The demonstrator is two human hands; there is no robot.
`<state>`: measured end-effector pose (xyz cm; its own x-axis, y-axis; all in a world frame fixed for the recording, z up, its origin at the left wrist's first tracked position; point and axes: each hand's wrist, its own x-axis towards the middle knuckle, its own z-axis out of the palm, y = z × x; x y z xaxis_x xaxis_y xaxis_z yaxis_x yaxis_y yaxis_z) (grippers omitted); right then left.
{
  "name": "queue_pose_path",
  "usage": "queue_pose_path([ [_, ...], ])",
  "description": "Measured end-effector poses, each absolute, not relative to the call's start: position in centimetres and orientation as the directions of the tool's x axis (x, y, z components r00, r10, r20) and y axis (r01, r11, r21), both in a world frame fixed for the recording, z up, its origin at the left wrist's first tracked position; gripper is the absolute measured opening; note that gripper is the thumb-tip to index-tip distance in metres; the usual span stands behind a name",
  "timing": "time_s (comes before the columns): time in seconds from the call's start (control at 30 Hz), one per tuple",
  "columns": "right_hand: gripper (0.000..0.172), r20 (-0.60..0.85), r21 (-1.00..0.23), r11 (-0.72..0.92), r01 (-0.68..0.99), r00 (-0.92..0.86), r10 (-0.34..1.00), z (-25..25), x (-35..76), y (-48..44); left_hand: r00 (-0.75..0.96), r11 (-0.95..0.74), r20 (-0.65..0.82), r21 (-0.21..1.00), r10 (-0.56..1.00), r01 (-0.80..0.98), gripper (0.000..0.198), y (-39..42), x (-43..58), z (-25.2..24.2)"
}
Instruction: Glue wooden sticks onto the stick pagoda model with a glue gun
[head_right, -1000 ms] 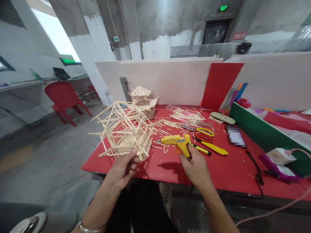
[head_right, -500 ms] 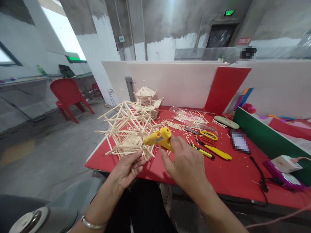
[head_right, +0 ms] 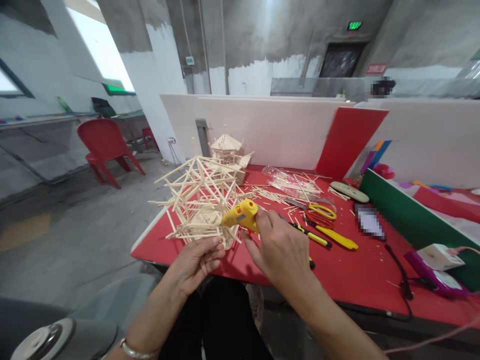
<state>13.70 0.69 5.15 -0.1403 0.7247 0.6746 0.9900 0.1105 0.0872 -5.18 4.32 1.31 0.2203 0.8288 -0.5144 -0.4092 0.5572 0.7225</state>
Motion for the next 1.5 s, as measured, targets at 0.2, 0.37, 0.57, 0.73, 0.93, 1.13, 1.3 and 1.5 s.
queue_pose_path([
  [0.2,0.029,0.680,0.118,0.094,0.989,-0.150,0.718,5.0,13.4,0.7,0.260,0.575,-0.513,0.708,0.818,-0.410,0.007,4.7,-5.4,0.8],
  [0.37,0.029,0.681,0.151,0.085,0.985,-0.165,0.714,4.9,13.2,0.9,0.272,0.590,-0.526,0.676,0.806,-0.441,0.005,5.0,-5.5,0.5],
  [0.57,0.028,0.695,0.175,0.070,0.982,-0.174,0.698,4.9,13.1,1.1,0.282,0.601,-0.532,0.671,0.798,-0.434,0.008,5.0,-5.6,0.6],
  [0.73,0.027,0.697,0.179,0.073,0.981,-0.179,0.694,5.0,13.1,1.0,0.282,0.607,-0.540,0.666,0.793,-0.433,0.010,4.9,-5.5,0.7],
  [0.93,0.024,0.700,0.171,0.079,0.982,-0.178,0.691,5.1,13.0,0.9,0.288,0.613,-0.544,0.655,0.788,-0.442,0.009,5.0,-5.5,0.5],
  [1.13,0.025,0.708,0.167,0.080,0.983,-0.176,0.684,5.0,13.1,0.9,0.307,0.634,-0.558,0.627,0.771,-0.453,0.009,5.3,-5.5,0.5],
  [1.3,0.026,0.702,0.168,0.089,0.982,-0.183,0.688,5.1,13.1,0.9,0.322,0.641,-0.556,0.619,0.766,-0.453,0.010,5.5,-5.5,0.3],
  [1.5,0.025,0.700,0.175,0.087,0.981,-0.186,0.690,5.1,13.1,0.7,0.325,0.640,-0.553,0.623,0.767,-0.450,0.010,5.5,-5.7,0.2],
])
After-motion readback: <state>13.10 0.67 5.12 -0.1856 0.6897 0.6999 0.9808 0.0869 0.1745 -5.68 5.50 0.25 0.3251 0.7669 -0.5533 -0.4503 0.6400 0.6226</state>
